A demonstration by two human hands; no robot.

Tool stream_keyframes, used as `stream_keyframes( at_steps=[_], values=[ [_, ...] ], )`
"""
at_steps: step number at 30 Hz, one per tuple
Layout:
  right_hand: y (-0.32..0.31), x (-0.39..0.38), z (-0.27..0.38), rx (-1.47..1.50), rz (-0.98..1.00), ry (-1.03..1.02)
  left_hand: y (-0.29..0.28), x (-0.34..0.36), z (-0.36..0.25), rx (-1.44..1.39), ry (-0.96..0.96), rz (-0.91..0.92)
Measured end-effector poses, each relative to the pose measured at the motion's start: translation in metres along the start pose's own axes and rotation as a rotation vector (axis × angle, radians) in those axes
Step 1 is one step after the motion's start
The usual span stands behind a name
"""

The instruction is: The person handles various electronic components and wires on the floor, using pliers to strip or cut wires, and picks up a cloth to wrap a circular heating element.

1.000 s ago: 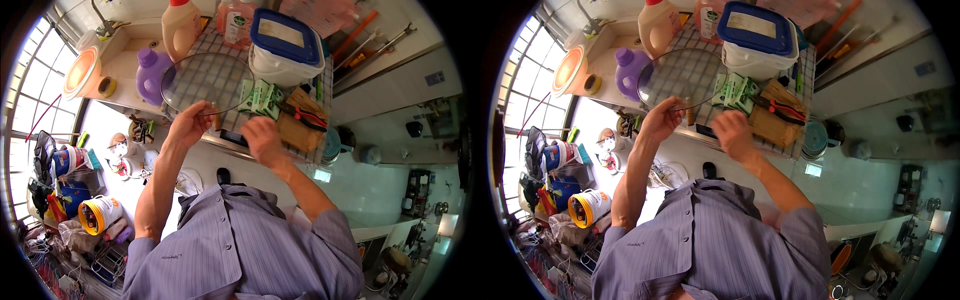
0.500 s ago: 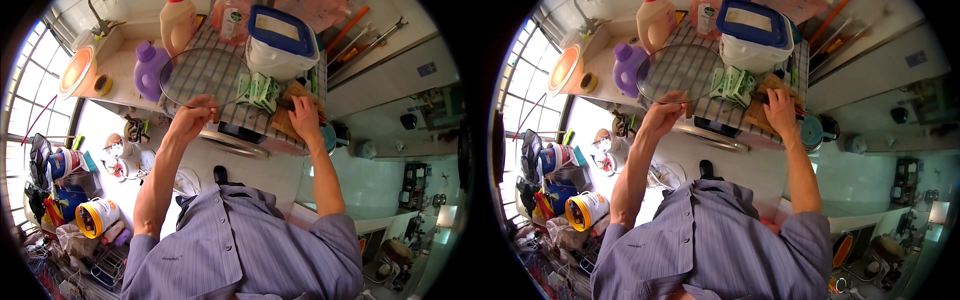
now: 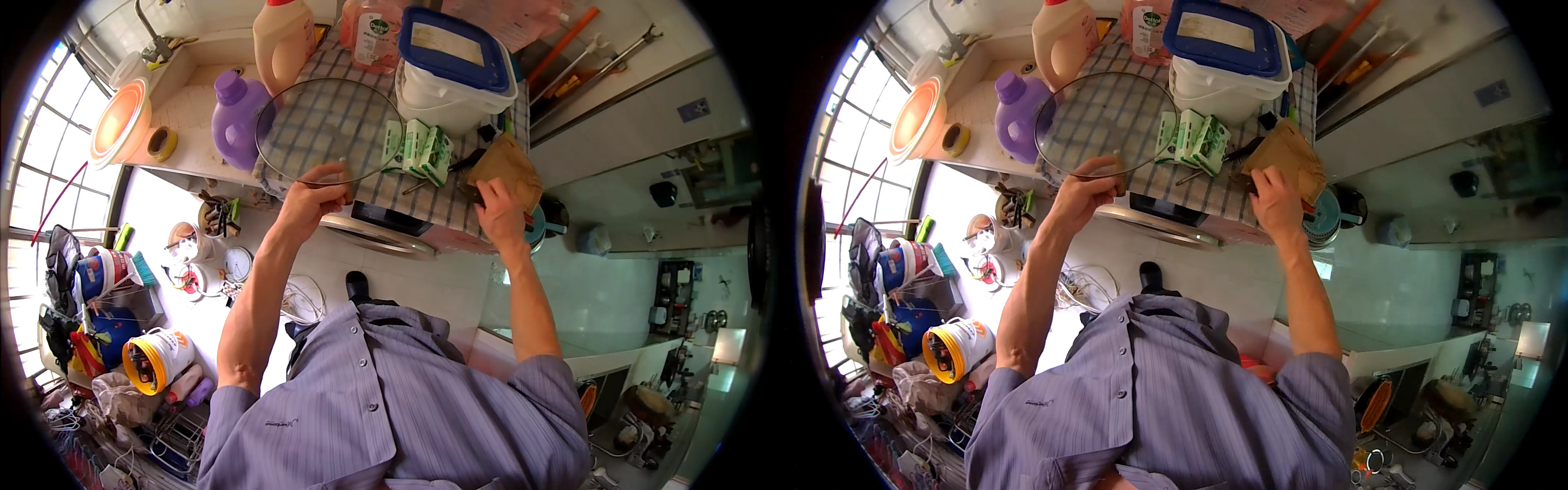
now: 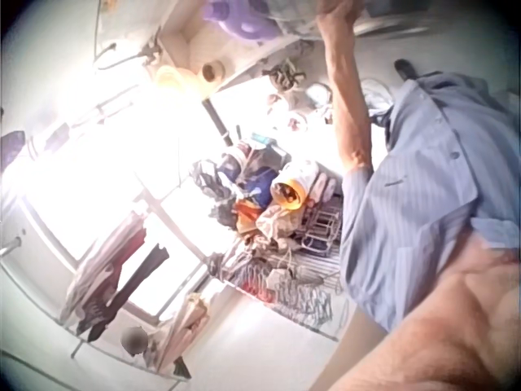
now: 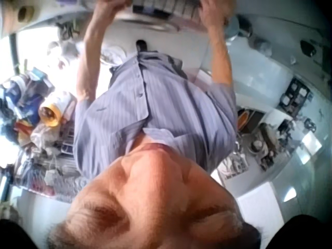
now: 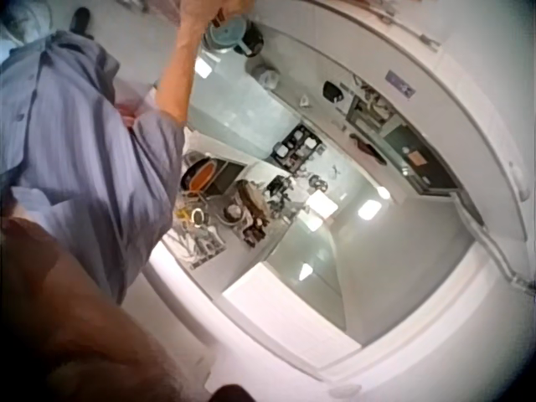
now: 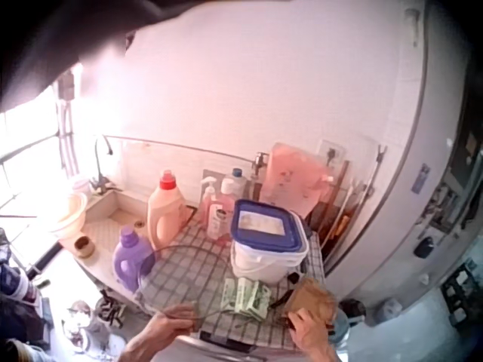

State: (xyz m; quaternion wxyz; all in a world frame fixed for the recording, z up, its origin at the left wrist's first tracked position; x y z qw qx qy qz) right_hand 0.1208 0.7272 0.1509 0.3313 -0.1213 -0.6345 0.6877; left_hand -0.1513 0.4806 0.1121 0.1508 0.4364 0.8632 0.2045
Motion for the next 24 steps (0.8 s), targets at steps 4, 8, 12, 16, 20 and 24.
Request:
stream_keyframes(
  at_steps=[4, 8, 12, 16, 20, 24],
  values=[
    [-0.001, 0.019, -0.008, -0.020, -0.065, -0.026, 0.000, 0.001, 0.007, 0.147, 0.017, -0.029],
    [-0.007, 0.046, -0.020, -0.073, -0.144, -0.076, 0.000, 0.004, 0.012, 0.260, 0.033, -0.033],
    [-0.008, 0.080, -0.041, -0.075, -0.216, -0.158, 0.003, 0.006, 0.019, 0.287, 0.103, -0.085],
    [0.006, 0.092, -0.053, -0.073, -0.187, -0.203, 0.021, 0.004, 0.019, 0.385, 0.156, -0.219],
    [0.003, 0.078, -0.032, -0.049, -0.178, -0.189, 0.023, 0.006, 0.017, 0.562, 0.122, -0.320],
    [0.022, 0.050, -0.008, 0.021, -0.049, -0.266, 0.041, 0.007, -0.001, 0.713, 0.038, -0.323]
  ],
)
Point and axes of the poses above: each hand's wrist, its own x-axis towards the middle knuckle, its own y-axis out of the palm, z = x × y, the point moved 1 cm from there along x, towards the middle knuckle, and after that the axes turned 14 degrees about y, right-handed, at the moved point
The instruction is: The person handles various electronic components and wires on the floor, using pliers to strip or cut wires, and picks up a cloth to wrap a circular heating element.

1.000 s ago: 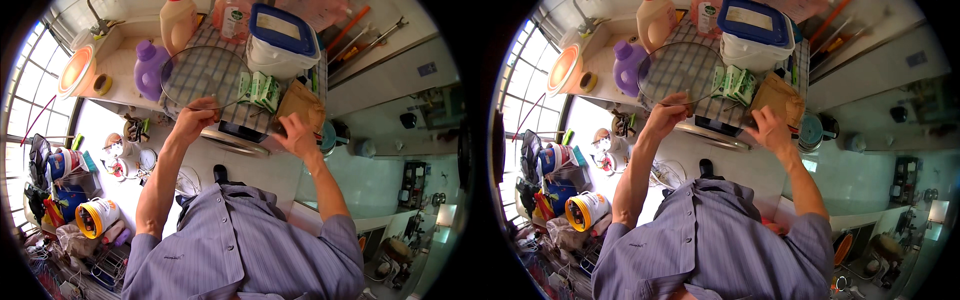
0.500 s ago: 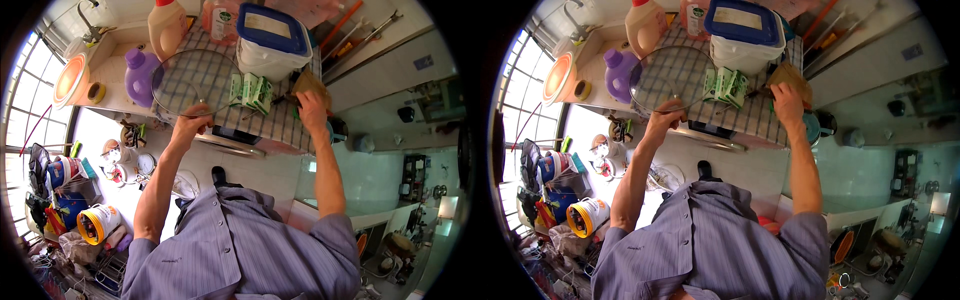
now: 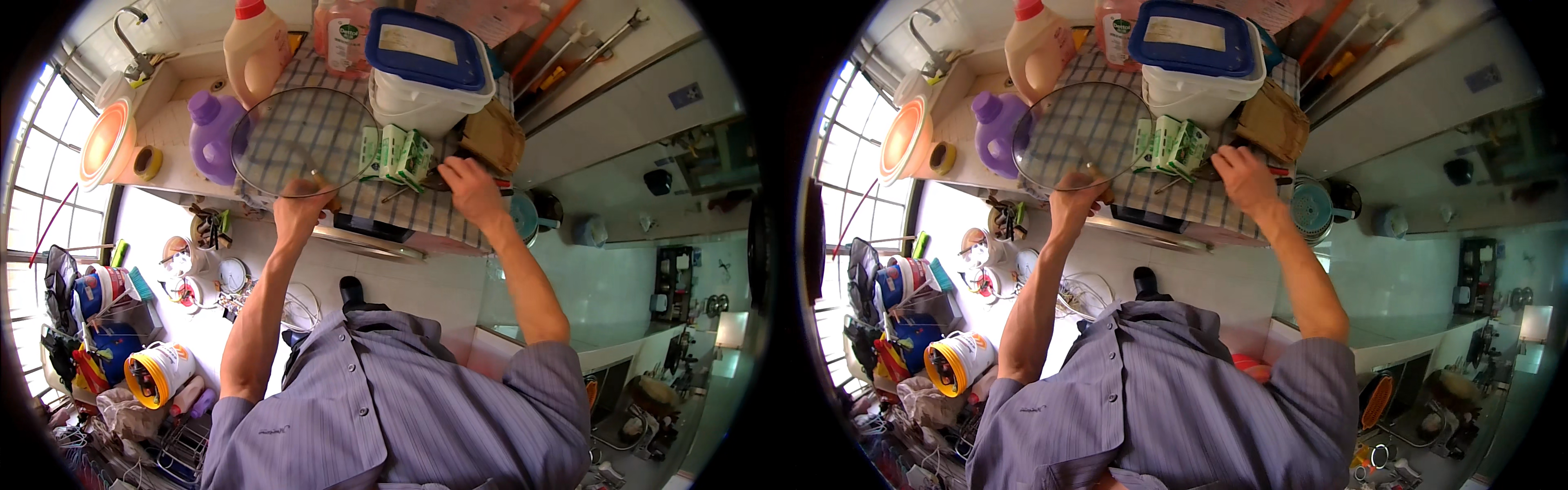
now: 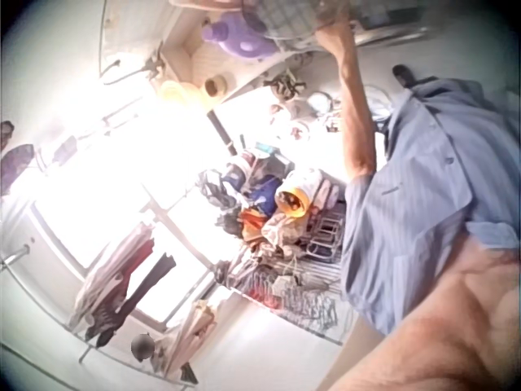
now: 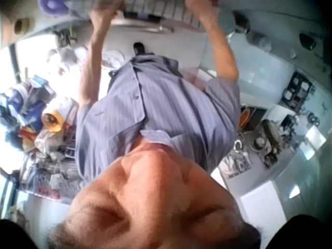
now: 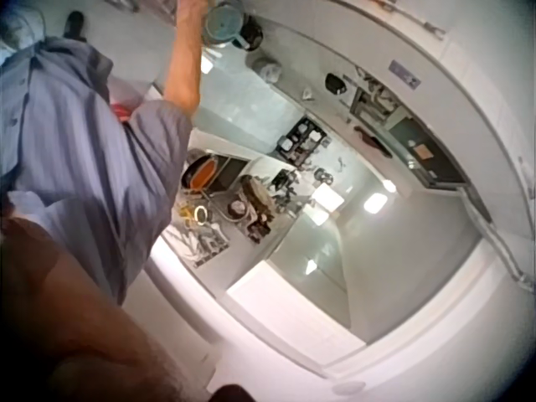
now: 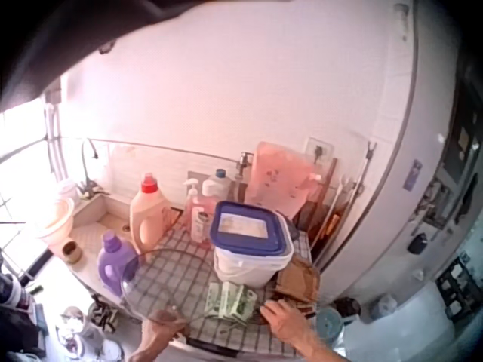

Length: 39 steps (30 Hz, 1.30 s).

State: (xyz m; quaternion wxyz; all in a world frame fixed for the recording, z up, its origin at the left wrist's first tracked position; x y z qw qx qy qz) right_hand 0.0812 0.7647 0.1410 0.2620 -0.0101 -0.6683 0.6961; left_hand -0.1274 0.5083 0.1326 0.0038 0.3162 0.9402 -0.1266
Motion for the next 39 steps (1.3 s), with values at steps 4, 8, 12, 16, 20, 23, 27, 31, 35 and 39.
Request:
stream_keyframes(
  at_steps=[4, 8, 12, 16, 20, 23, 27, 31, 35, 39],
  values=[
    [0.022, -0.001, 0.001, -0.003, 0.000, -0.003, 0.001, 0.007, 0.006, 0.017, 0.052, 0.037],
    [0.026, 0.010, -0.012, -0.002, 0.089, -0.056, 0.004, 0.011, 0.005, 0.211, 0.102, 0.077],
    [0.013, 0.009, -0.012, 0.006, 0.102, -0.114, 0.011, 0.009, 0.004, 0.324, 0.271, -0.001],
    [-0.026, -0.009, 0.005, 0.024, 0.130, -0.138, 0.003, 0.014, 0.012, 0.343, 0.195, 0.159],
    [-0.058, -0.037, 0.017, 0.016, 0.212, -0.062, -0.005, 0.007, 0.010, 0.087, -0.065, 0.378],
    [-0.062, -0.064, 0.017, 0.040, 0.277, 0.038, -0.008, 0.000, 0.009, -0.045, -0.184, 0.464],
    [-0.057, -0.084, 0.019, 0.106, 0.245, 0.120, -0.014, 0.002, 0.021, -0.091, -0.214, 0.669],
    [-0.049, -0.092, 0.023, 0.155, 0.204, 0.216, -0.012, -0.002, 0.016, -0.031, -0.176, 0.827],
    [-0.049, -0.088, 0.037, 0.193, 0.156, 0.300, -0.002, -0.014, 0.017, -0.126, -0.213, 0.818],
    [-0.048, -0.077, 0.050, 0.180, 0.094, 0.323, 0.013, -0.025, 0.046, -0.335, -0.196, 0.769]
  ],
)
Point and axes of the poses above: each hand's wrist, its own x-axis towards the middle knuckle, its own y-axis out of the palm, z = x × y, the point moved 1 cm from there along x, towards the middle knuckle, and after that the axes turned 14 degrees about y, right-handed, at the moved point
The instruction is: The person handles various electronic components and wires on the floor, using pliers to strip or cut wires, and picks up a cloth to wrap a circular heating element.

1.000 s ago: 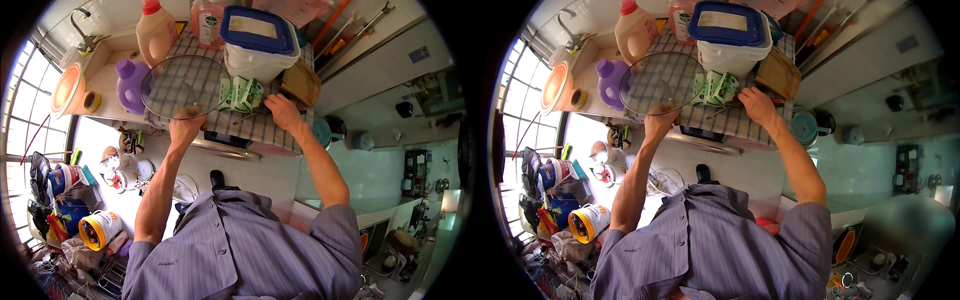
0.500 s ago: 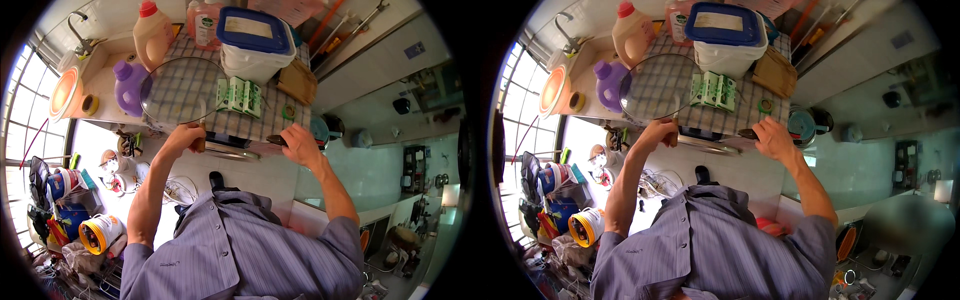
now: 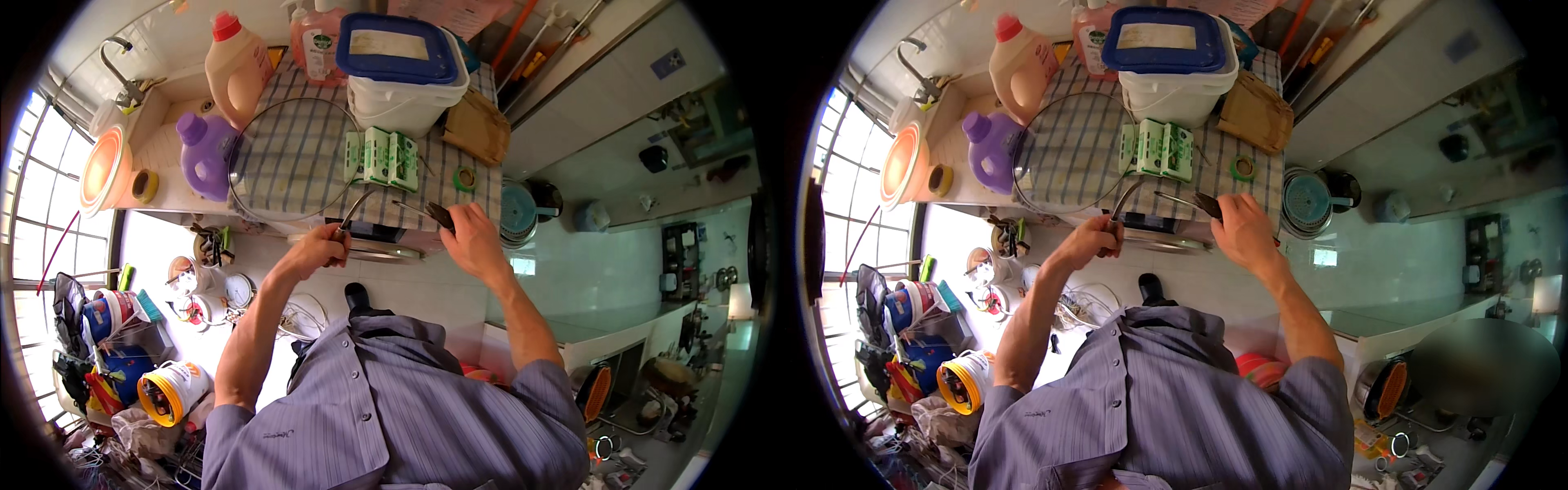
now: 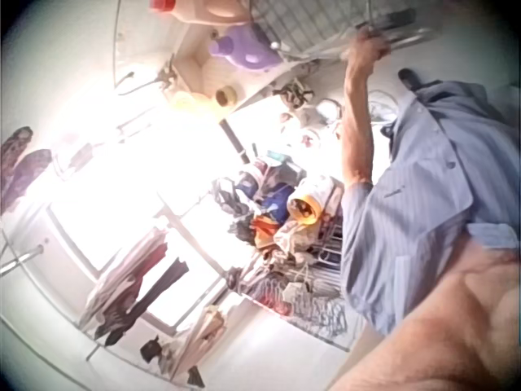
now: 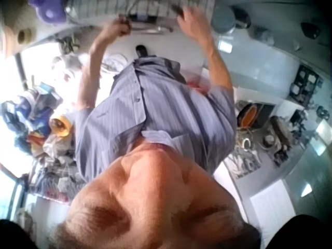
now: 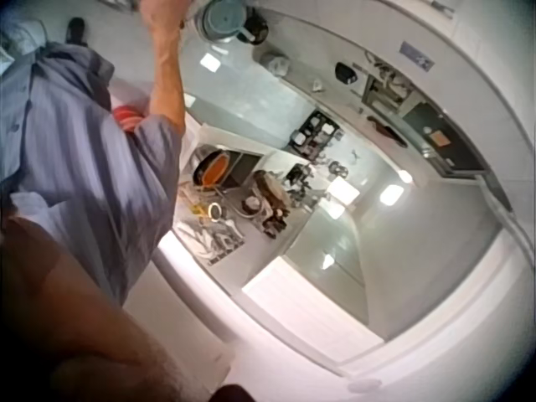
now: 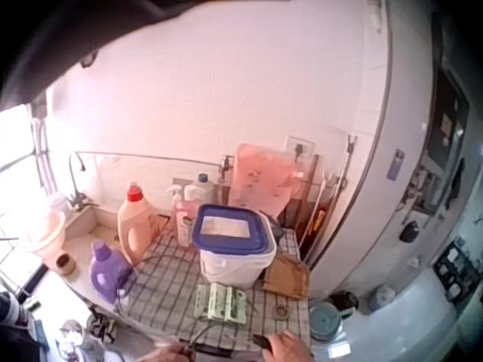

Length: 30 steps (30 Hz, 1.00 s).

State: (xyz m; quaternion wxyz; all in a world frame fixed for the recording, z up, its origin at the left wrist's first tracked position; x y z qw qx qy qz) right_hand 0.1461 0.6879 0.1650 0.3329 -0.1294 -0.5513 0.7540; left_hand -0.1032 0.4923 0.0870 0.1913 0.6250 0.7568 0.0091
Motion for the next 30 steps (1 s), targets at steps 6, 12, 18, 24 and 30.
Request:
stream_keyframes(
  at_steps=[6, 12, 18, 24, 30],
  values=[
    [0.006, 0.009, 0.047, 0.168, 0.086, 0.104, 0.072, 0.007, -0.010, -0.258, 0.255, -0.055],
    [0.044, 0.016, 0.102, 0.512, 0.175, 0.176, 0.074, 0.003, -0.001, -0.564, 0.344, -0.023],
    [0.066, 0.004, 0.128, 0.434, -0.019, -0.051, 0.080, -0.016, -0.010, -0.729, 0.321, -0.162],
    [0.031, 0.003, 0.131, 0.694, 0.473, -0.043, 0.060, -0.036, 0.003, -0.829, 0.337, -0.322],
    [0.038, 0.063, 0.029, 0.135, -0.191, 0.178, 0.063, -0.058, -0.004, -0.811, 0.256, -0.390]
  ],
)
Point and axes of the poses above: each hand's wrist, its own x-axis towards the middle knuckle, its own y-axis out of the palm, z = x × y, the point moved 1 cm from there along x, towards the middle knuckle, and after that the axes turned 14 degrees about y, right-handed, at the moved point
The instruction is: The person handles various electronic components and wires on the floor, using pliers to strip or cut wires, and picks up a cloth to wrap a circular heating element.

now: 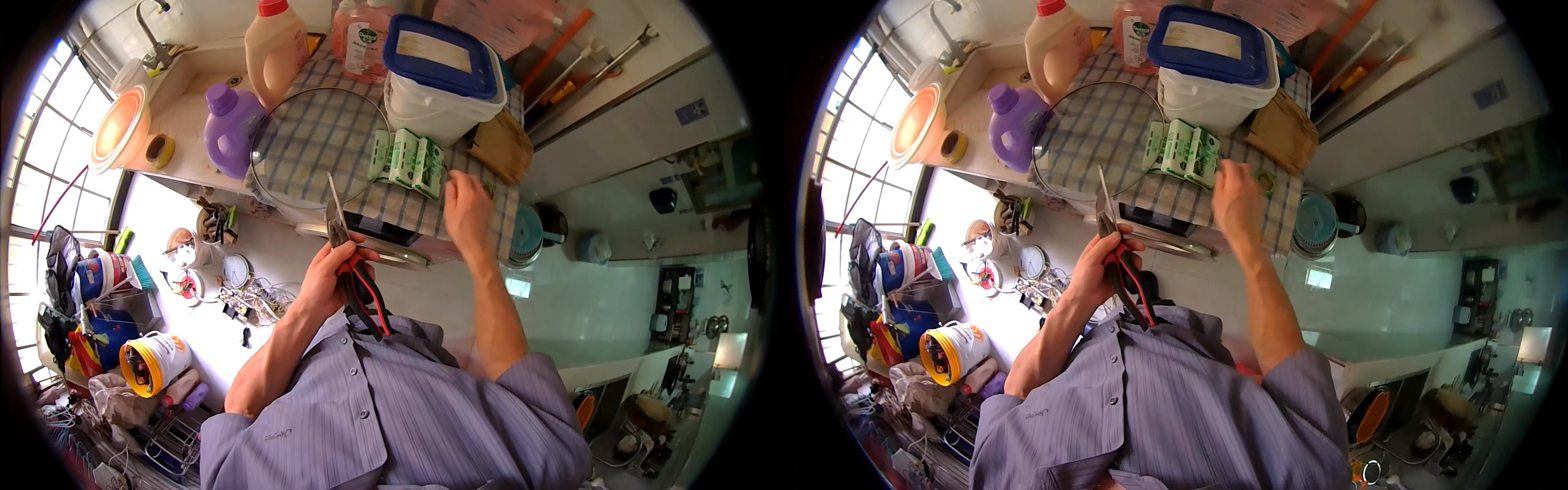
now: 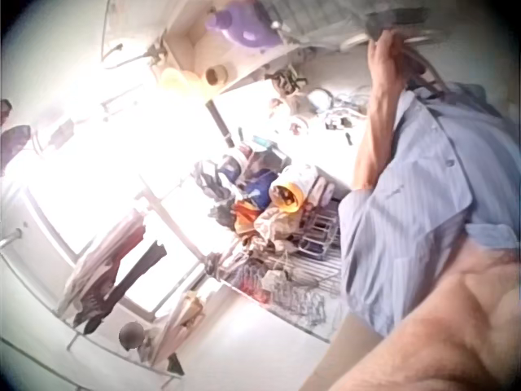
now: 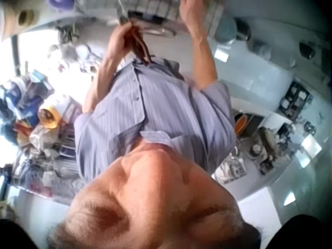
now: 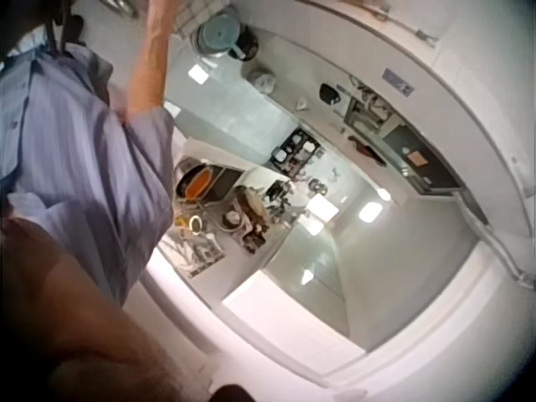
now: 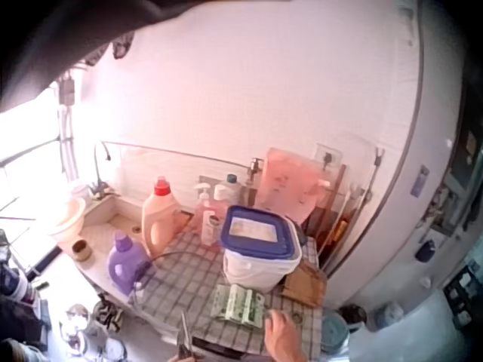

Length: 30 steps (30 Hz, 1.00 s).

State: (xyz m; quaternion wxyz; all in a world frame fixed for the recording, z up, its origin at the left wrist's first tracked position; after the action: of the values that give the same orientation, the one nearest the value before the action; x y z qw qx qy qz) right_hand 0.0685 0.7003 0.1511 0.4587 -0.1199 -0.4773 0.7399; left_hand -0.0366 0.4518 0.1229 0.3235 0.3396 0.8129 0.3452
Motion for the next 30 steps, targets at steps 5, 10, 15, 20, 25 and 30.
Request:
stream_keyframes(
  at_steps=[5, 10, 15, 20, 25, 30],
  values=[
    [0.023, 0.036, -0.044, -0.422, 0.108, 0.052, -0.028, -0.013, -0.002, -0.051, 0.030, -0.050],
    [0.025, 0.044, -0.050, -0.298, 0.126, 0.046, -0.035, -0.027, -0.008, -0.075, 0.067, -0.100],
    [-0.010, -0.010, 0.022, 0.595, 0.377, 0.285, -0.032, -0.033, -0.014, -0.117, 0.100, -0.161],
    [0.015, -0.052, 0.066, 0.860, 0.557, 0.179, -0.023, -0.030, -0.021, -0.116, 0.121, -0.112],
    [0.030, -0.068, 0.093, 0.835, 0.631, 0.022, -0.031, -0.036, -0.031, -0.134, 0.161, -0.134],
    [0.041, -0.078, 0.116, 0.824, 0.697, -0.006, -0.036, -0.048, -0.040, -0.163, 0.190, -0.173]
  ],
)
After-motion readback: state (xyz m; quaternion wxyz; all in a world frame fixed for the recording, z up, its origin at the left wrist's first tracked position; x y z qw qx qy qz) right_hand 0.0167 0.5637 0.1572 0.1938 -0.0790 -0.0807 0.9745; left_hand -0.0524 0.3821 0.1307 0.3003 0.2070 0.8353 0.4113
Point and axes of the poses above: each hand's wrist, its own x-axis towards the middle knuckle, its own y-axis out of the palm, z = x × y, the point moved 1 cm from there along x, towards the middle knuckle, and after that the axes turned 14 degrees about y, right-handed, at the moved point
